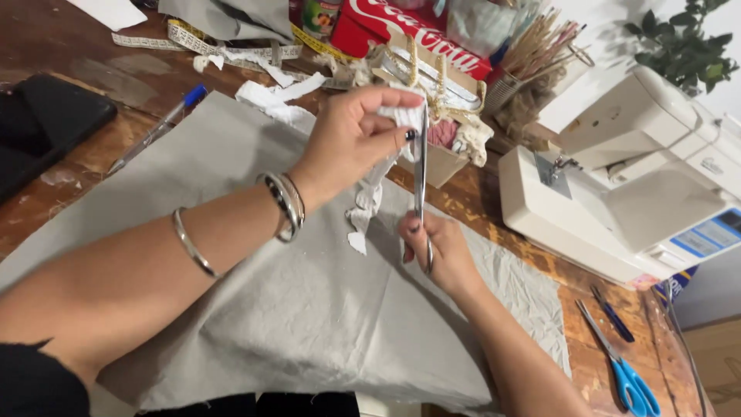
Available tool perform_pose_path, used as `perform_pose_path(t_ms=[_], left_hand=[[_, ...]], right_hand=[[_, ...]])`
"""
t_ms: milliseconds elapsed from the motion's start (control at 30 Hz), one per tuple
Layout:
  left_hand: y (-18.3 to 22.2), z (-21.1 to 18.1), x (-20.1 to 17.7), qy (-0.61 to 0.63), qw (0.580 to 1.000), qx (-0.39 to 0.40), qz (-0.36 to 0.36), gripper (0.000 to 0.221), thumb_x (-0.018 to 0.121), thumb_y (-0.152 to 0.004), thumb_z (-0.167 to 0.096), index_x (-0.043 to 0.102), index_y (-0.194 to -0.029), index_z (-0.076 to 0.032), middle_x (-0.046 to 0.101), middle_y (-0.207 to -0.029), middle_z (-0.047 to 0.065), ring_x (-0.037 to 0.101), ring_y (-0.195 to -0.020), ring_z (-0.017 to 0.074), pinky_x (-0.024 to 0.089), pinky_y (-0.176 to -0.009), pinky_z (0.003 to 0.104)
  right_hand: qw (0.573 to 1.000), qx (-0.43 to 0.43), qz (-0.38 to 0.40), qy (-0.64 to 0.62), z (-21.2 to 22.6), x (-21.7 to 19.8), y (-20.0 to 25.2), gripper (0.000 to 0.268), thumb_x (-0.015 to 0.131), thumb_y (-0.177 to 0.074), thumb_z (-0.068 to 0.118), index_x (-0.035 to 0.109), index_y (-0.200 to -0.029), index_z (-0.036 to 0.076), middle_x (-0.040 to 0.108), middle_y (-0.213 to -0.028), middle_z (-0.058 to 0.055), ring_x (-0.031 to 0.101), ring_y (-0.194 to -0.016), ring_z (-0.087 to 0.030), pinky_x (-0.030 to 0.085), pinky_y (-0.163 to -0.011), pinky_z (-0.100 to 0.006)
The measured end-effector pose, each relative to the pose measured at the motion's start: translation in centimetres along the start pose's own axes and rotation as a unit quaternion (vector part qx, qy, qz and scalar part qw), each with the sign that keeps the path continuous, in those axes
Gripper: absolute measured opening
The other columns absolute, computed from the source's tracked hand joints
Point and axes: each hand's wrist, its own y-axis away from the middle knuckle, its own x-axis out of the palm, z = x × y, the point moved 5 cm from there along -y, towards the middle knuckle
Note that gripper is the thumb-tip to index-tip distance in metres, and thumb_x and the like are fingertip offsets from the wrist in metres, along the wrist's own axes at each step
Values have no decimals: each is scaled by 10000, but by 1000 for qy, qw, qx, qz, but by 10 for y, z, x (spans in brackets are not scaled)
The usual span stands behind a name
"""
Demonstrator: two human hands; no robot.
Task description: Trimming the edges of a white lace strip with scissors on a workbench.
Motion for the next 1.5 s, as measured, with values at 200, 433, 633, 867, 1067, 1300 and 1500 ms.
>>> perform_pose_path(t_ms=[200,433,633,867,1067,1300,1500], left_hand=[[8,12,-1,0,1000,4,-2,361,733,-882,71,691,-1232,-10,744,-1124,183,706,-725,80,600,-634,202],[10,21,-1,-12,1000,10,24,398,679,-904,120,668,-1277,-18,708,-1215,231,666,-690,74,555,-613,193],[9,18,-6,-8,1000,15,17,413,650,-918,135,661,-1298,-25,685,-1261,262,644,-667,73,541,-593,192],[2,-4,-9,-79,993,-19,83,438,687,-961,79,648,-1359,-98,539,-614,-95,408,-499,17,464,-554,158],[-2,-4,-12,-82,992,-19,90,476,702,-938,89,655,-1360,-125,604,-689,-88,459,-561,6,501,-616,162],[-10,-1,-19,-123,986,-8,114,502,699,-924,56,684,-1366,-182,438,-594,-145,329,-559,-18,381,-660,133],[-12,-5,-25,-158,979,-18,131,496,678,-899,37,704,-1328,-212,395,-569,-146,290,-524,6,292,-594,152]], right_hand=[[1000,-6,-6,-6,-8,8,8,543,386,-1057,501,658,-720,173,667,-505,-8,535,-454,-190,443,-489,-277],[1000,-6,-12,-4,-3,11,9,549,371,-1064,521,649,-759,159,659,-519,-40,546,-497,-229,461,-527,-311],[1000,-2,-15,7,-7,12,12,552,350,-1079,502,638,-759,157,647,-510,-30,525,-499,-215,452,-531,-305],[1000,-11,-3,4,35,13,18,668,278,-1026,629,456,-617,131,520,-584,8,508,-541,-111,416,-640,-279],[1000,-10,-3,-1,34,11,20,667,285,-1023,638,455,-625,130,505,-576,10,508,-539,-107,408,-635,-278],[999,22,10,24,24,8,23,663,291,-999,671,453,-626,147,507,-571,21,502,-542,-106,388,-595,-270],[998,26,16,48,20,7,24,675,290,-984,688,467,-622,147,531,-557,26,506,-515,-103,388,-565,-270]])
